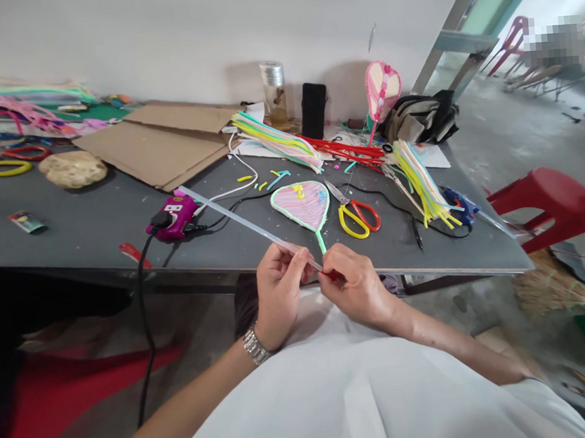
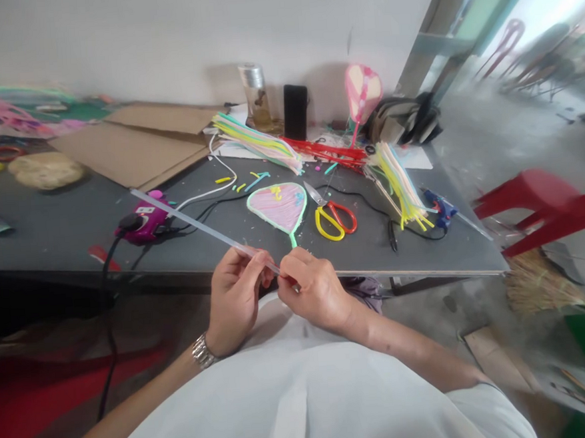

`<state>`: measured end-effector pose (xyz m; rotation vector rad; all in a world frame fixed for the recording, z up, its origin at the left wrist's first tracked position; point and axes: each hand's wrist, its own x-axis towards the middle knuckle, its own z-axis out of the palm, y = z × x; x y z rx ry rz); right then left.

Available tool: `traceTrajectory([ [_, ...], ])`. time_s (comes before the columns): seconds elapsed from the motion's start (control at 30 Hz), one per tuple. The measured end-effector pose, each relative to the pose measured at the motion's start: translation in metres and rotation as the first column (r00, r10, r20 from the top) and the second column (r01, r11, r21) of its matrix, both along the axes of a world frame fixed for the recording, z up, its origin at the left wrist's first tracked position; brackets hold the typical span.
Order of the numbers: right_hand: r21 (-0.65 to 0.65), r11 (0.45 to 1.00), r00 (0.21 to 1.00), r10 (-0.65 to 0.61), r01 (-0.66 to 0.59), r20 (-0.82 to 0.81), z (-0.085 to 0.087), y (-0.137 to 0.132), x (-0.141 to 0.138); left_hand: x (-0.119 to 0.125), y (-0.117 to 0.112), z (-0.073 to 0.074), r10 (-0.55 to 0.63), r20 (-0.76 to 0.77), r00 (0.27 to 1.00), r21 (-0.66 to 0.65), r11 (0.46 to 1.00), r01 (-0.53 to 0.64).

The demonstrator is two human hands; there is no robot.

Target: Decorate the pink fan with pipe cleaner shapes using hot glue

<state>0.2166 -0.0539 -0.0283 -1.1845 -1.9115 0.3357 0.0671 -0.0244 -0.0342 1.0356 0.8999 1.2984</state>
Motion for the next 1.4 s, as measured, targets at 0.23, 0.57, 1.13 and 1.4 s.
traceTrajectory([
  [0.23,-0.061,0.998,0.999,0.005,-0.007,-0.039,0.000,-0.001,0.002,0.001,-0.002,0.000,-0.024,-0.005,1.000,-0.041,0.999,0.024],
  [0.57,-0.259,0.966,0.952,-0.083,0.004,-0.296,0.000,-0.001,0.011,-0.005,0.001,-0.001,0.001,-0.162,0.987,0.039,0.999,0.005],
  [1.13,-0.010,0.995,0.994,-0.099,0.100,0.039,0.003,-0.002,0.011,-0.010,0.000,-0.003,0.164,-0.542,0.824,0.541,0.819,0.193],
  [1.4,-0.019,0.995,0.993,-0.096,0.098,0.072,0.008,-0.004,0.012,-0.009,-0.003,-0.003,0.183,-0.524,0.832,0.533,0.832,0.153],
])
